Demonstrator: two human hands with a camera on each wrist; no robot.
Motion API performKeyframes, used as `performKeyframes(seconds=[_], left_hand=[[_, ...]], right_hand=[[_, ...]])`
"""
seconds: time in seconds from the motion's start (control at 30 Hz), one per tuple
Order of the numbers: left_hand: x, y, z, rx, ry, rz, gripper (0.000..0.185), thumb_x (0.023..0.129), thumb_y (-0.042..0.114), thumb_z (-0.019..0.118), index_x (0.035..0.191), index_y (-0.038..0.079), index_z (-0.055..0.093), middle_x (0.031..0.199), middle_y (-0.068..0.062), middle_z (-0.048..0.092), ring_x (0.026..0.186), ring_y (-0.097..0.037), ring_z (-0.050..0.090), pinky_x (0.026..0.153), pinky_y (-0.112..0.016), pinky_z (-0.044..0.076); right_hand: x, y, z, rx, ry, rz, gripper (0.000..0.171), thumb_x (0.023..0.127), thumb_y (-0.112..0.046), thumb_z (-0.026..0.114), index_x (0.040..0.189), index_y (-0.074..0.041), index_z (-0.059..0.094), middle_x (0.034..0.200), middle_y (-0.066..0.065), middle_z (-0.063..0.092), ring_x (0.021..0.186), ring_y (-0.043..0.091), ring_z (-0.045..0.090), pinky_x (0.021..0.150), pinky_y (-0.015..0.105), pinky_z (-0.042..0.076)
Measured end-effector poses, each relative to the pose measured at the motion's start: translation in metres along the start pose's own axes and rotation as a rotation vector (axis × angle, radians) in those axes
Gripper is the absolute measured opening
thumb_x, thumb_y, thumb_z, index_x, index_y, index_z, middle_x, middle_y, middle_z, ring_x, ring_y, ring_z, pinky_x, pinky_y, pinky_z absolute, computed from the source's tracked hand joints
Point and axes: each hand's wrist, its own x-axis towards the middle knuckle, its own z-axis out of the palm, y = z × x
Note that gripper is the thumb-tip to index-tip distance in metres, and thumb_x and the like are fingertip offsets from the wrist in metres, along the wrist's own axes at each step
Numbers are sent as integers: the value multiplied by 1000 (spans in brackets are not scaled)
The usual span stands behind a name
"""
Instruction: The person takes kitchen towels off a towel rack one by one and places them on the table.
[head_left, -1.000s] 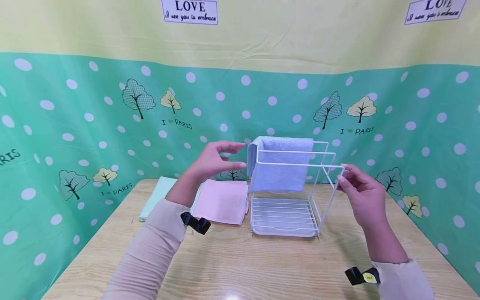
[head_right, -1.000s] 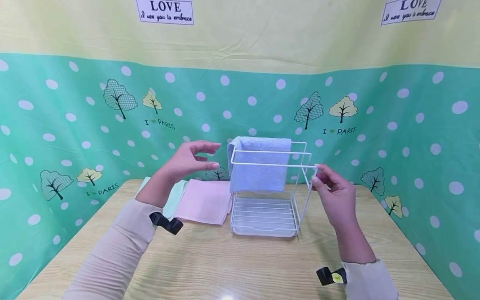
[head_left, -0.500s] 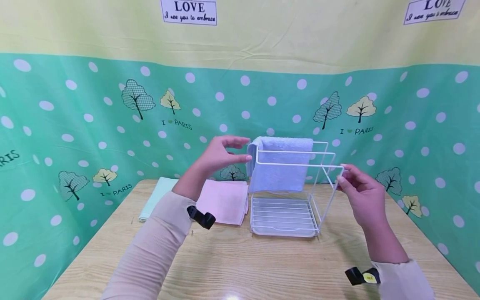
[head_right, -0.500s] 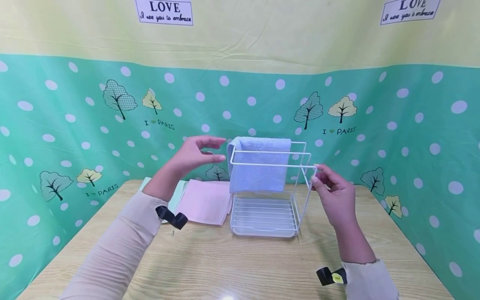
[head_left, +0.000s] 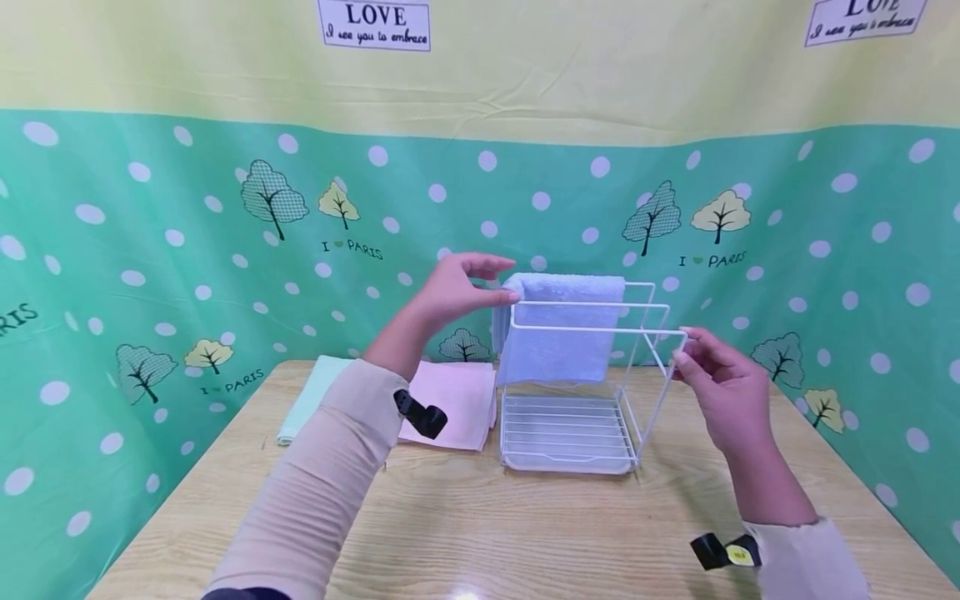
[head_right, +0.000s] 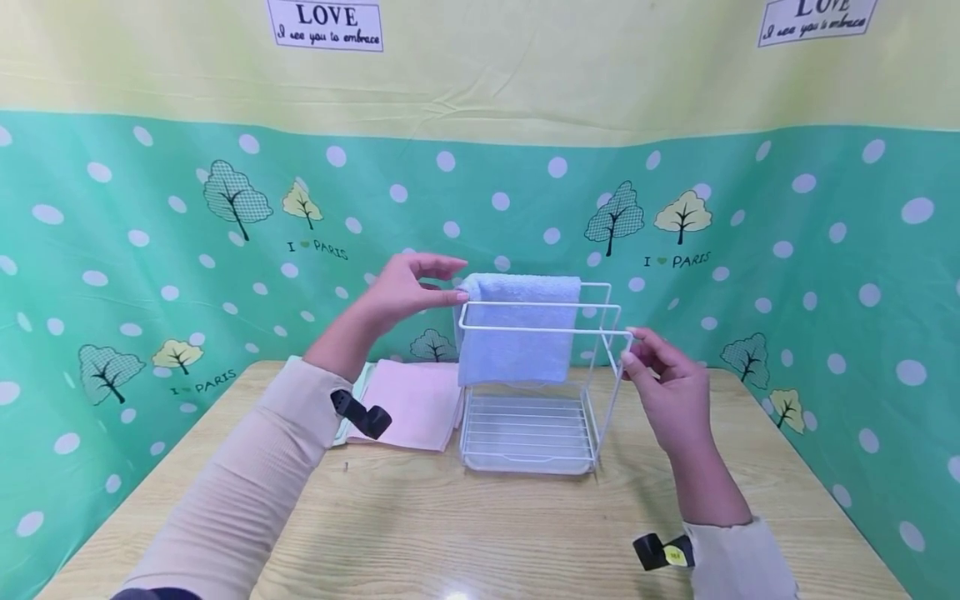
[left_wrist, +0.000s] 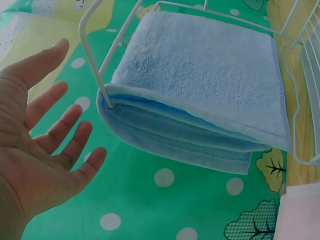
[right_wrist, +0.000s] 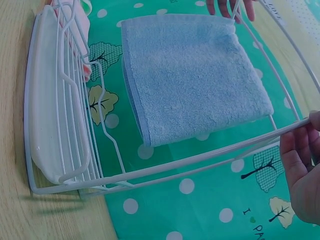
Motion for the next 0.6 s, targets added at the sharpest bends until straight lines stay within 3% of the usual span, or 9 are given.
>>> performKeyframes(seconds=[0.27,0.6], left_hand=[[11,3,6,35,3,8,51,76,31,85,123,20,69,123,4,61,118,-20,51,92,-36,49],[25,5,9,143,-53,0,49,77,28,85,123,25,70,131,3,59,120,-22,51,92,-34,49]], right_hand=[[0,1,-2,-19,3,13,35,91,0,65,126,-1,64,94,6,59,83,15,56,75,20,55],[0,2,-1,-17,4,9,34,91,0,66,125,-1,65,92,4,59,82,14,57,75,20,55]])
